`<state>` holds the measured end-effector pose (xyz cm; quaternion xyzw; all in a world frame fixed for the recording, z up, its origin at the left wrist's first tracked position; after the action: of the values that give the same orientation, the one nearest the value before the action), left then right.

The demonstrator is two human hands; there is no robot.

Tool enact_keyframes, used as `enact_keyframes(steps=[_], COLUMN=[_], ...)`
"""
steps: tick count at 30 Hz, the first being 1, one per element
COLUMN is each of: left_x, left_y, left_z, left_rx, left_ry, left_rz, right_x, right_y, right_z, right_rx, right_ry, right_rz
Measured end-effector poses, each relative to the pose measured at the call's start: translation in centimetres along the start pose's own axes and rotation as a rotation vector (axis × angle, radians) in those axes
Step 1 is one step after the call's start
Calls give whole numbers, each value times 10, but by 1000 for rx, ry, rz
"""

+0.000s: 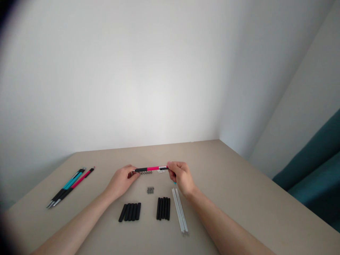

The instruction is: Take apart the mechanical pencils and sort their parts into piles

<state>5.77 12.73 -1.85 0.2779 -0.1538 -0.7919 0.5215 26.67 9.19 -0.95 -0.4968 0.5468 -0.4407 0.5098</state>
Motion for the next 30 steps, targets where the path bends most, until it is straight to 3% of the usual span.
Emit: enact_keyframes(steps=[16, 19, 24, 30], left_x=[0, 1, 12, 24], left_y=[0, 0, 25, 52], left_z=[0, 7, 37, 43], left_rx=[0, 35, 65, 28], left_ry=[8, 49, 229, 279], left_rz=[10, 18, -193, -379], right_x=[0, -1, -1, 0], right_y=[1, 1, 1, 4], right_z=[1, 1, 2, 1], right_rx=[9, 18, 7, 12], right_ry=[1, 0, 0, -12], right_rz=[4, 10, 12, -10])
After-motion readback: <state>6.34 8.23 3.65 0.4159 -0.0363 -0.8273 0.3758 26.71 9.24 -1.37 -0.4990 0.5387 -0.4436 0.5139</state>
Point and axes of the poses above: each hand's wrist, its own x-axis away from the middle knuckle, its own z-axis out of the back of the hand, y = z × x, the point moved 8 cm from there along -x, towards the middle knuckle
